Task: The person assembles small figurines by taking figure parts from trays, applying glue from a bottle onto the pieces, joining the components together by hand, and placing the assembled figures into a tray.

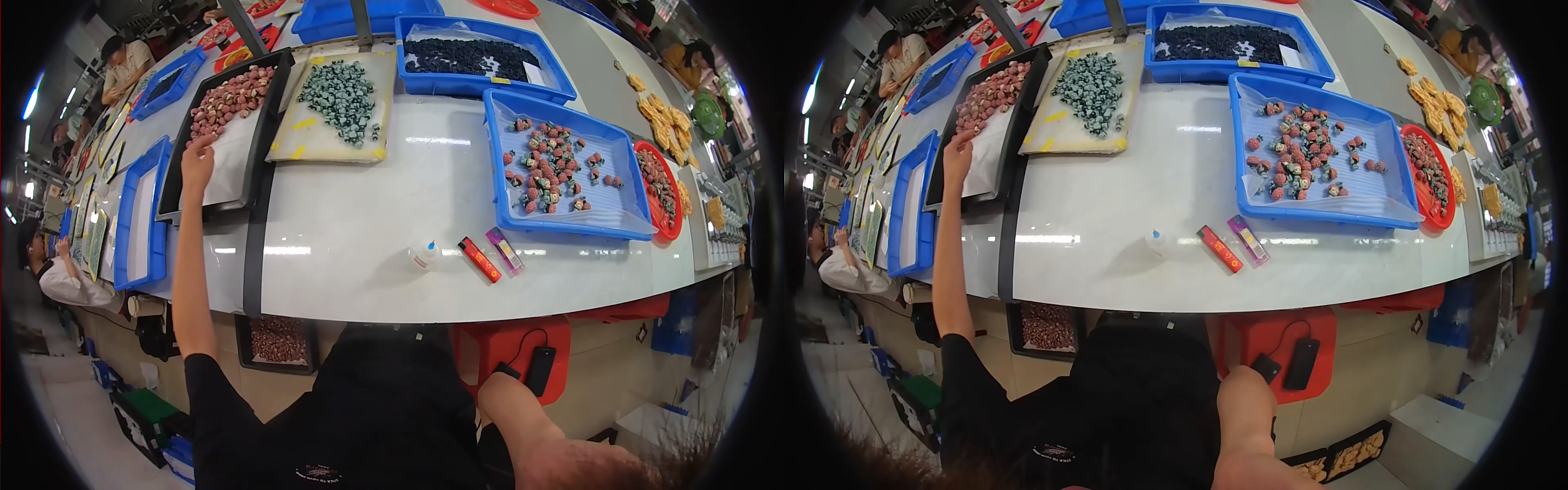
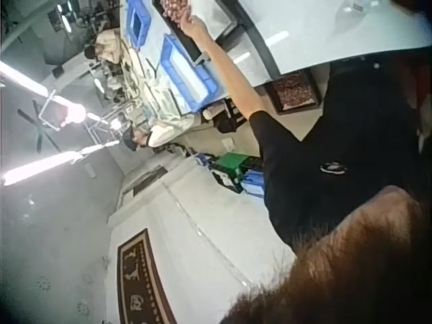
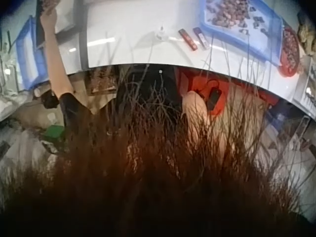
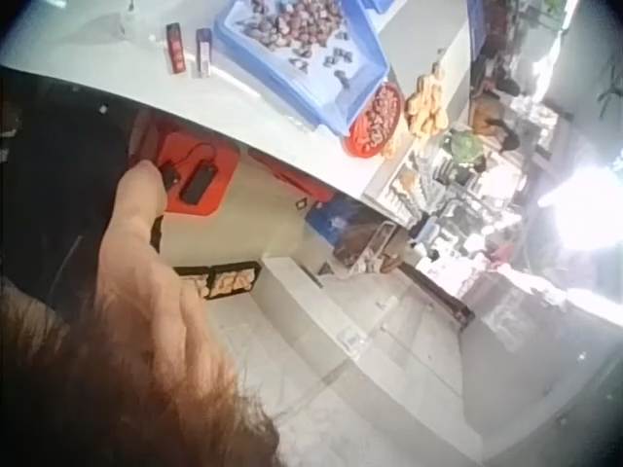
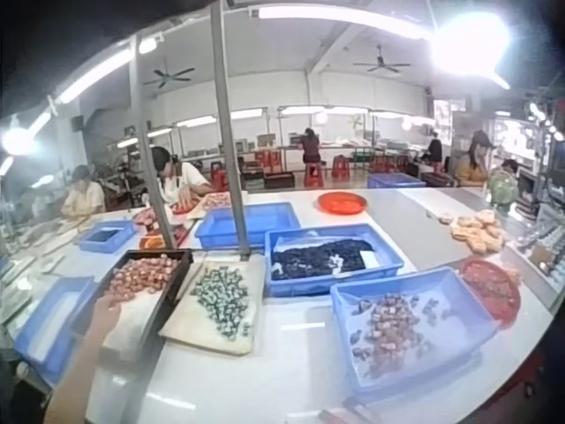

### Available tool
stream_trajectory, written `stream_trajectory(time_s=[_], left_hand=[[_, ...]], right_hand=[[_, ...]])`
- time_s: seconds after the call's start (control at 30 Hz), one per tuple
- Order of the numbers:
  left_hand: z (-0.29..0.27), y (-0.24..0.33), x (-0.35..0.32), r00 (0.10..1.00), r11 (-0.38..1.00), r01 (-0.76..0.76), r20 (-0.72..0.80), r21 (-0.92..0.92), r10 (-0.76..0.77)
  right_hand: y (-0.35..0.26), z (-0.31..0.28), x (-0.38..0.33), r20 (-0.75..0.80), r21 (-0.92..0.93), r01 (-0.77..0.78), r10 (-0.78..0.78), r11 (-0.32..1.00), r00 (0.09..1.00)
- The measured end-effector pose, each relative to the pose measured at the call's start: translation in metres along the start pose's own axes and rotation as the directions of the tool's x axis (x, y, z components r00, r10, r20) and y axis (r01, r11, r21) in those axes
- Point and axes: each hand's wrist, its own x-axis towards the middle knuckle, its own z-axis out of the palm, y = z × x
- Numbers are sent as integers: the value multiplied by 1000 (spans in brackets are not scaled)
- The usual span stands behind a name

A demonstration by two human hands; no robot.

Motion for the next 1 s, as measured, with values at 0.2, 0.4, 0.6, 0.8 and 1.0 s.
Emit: stream_trajectory(time_s=[0.2,0.4,0.6,0.8,1.0], left_hand=[[18,-54,51,997,930,69,10,362,-77],[19,-54,63,984,870,176,-80,460,-157],[12,-57,64,877,894,439,-176,-90,-448],[0,13,59,645,71,486,303,-871,-701],[6,89,50,815,162,578,560,-800,-146]], right_hand=[[53,11,-22,-67,13,86,-85,996,994],[79,6,-41,-43,18,135,-134,991,990],[79,8,-39,18,-83,-18,20,996,1000],[61,4,-34,24,289,165,-180,943,983],[7,8,-39,28,503,200,-247,841,969]])
